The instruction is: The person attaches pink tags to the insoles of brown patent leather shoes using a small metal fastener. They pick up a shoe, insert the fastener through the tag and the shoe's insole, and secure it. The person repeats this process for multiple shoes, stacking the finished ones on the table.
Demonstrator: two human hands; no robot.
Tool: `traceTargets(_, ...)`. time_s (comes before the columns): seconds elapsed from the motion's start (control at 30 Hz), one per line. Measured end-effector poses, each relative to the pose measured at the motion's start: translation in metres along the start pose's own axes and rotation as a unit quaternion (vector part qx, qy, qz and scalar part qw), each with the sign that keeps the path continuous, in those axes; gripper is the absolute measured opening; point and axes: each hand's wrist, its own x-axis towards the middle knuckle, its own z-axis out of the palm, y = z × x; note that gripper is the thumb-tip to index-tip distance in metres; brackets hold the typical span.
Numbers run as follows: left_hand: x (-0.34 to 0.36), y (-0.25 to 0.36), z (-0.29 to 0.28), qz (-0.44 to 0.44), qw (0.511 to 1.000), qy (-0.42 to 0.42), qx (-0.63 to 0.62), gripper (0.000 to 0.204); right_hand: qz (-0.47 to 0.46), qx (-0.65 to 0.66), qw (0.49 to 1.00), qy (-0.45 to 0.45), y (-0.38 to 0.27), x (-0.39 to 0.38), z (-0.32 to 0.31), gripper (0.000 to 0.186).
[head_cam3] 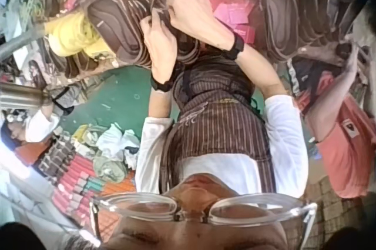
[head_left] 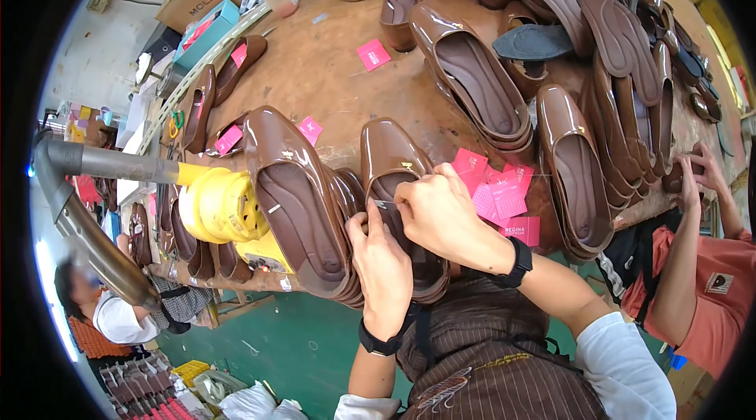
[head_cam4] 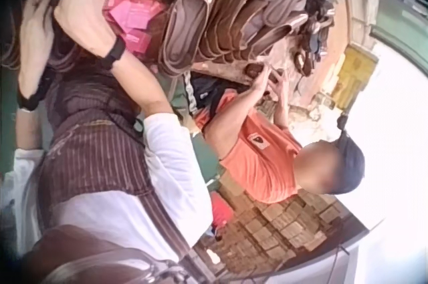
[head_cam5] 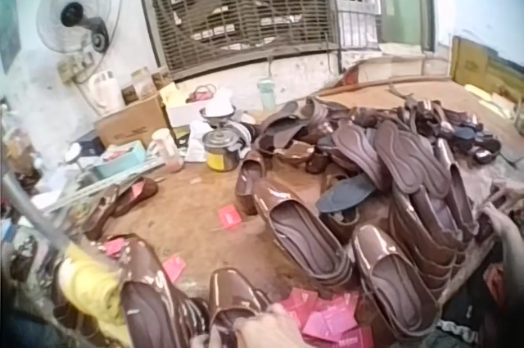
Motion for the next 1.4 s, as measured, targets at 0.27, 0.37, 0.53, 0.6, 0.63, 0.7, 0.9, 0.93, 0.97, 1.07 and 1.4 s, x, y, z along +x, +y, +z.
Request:
traceTargets(0.27,0.0,0.002,0.0,-0.041,0.999,-0.023,-0.022,0.041,-0.007,-0.035,0.999,0.01,0.008,0.006,0.014,0.004)
traceTargets(0.37,0.004,0.003,0.0,-0.038,0.999,-0.025,-0.009,0.04,-0.009,-0.029,0.999,0.016,0.012,0.007,0.013,0.004)
traceTargets(0.53,0.003,0.003,-0.001,-0.041,0.999,-0.01,-0.024,0.036,-0.007,-0.005,1.0,-0.008,0.018,0.01,0.011,0.009)
traceTargets(0.6,0.003,0.001,0.0,-0.035,0.999,0.003,-0.026,0.033,-0.009,0.023,1.0,-0.003,0.025,0.009,0.01,0.011)
traceTargets(0.63,0.003,0.001,0.0,-0.032,0.999,0.009,-0.026,0.032,-0.008,0.031,0.999,-0.008,0.028,0.009,0.008,0.012)
traceTargets(0.7,0.004,0.001,0.001,-0.027,0.999,0.024,-0.019,0.03,-0.006,0.044,0.999,-0.015,0.03,0.01,0.005,0.012)
traceTargets(0.9,0.006,0.003,0.005,-0.014,0.998,0.054,0.002,0.02,-0.011,0.025,1.0,-0.011,0.025,0.011,0.006,0.011)
traceTargets(0.93,0.006,0.004,0.005,-0.014,0.999,0.052,0.001,0.018,-0.014,0.012,1.0,-0.005,0.023,0.01,0.006,0.011)
traceTargets(0.97,0.006,0.003,0.005,-0.013,0.999,0.051,0.001,0.016,-0.017,-0.001,1.0,0.002,0.019,0.008,0.007,0.011)
traceTargets(1.07,0.005,0.003,0.004,-0.007,0.999,0.049,-0.004,0.011,-0.009,-0.032,0.999,-0.019,0.013,0.005,0.006,0.01)
traceTargets(1.4,0.002,0.01,0.001,0.062,0.983,0.165,-0.059,0.006,0.066,0.408,0.88,-0.233,0.029,0.01,-0.046,0.021)
